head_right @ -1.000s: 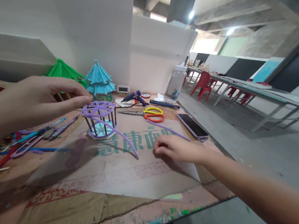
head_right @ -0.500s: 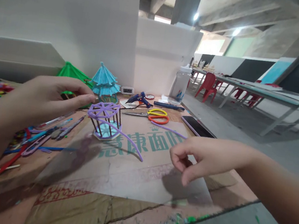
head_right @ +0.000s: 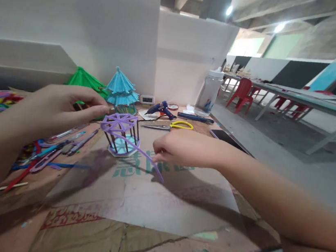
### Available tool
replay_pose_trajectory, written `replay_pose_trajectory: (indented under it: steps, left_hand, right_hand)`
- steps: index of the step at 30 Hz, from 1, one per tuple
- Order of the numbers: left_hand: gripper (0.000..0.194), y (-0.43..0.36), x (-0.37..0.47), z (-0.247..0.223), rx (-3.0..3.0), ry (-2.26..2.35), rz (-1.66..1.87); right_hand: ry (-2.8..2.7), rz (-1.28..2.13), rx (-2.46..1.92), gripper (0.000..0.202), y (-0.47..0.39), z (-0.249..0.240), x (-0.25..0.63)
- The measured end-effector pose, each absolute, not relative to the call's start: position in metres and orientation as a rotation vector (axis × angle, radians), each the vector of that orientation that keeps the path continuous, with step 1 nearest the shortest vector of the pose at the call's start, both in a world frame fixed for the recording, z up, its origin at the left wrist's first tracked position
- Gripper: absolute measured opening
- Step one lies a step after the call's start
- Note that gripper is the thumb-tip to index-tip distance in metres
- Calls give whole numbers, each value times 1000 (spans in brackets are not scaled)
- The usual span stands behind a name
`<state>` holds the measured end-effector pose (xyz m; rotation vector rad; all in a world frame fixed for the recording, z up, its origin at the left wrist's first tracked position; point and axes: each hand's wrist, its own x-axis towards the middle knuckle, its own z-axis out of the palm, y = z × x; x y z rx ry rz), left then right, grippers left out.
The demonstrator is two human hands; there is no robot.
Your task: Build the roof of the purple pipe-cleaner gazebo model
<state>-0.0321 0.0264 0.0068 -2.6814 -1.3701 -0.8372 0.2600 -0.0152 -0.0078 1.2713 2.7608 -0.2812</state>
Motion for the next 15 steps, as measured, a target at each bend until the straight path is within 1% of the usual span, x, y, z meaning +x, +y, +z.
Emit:
replay_pose_trajectory:
  steps: [2,4,8,12,14,15]
  left_hand:
    - [35,29,-34,5,-2690,-1351,-834]
    - [35,30,-35,3,-2696,-1337,-802]
    - [35,29,-36,-7,-2733,-1285,-705]
    - [50,33,-38,-24,-2760,-1143,-635]
    - [52,37,-37,-30,-2775,-1082,-624]
    - [52,39,-36,-33,-2786,-1060,-617]
  right_hand:
    - [2796,-14,1319,32,1,2,245]
    - [2845,98,1335,36,16,11,231]
    - [2975,8,1301,44,38,10,215]
    - [3023,43,1327,33,42,-8,220]
    - [3047,0,1357,34,39,-15,225]
    - [3056,-79,1353,36,37,-17,227]
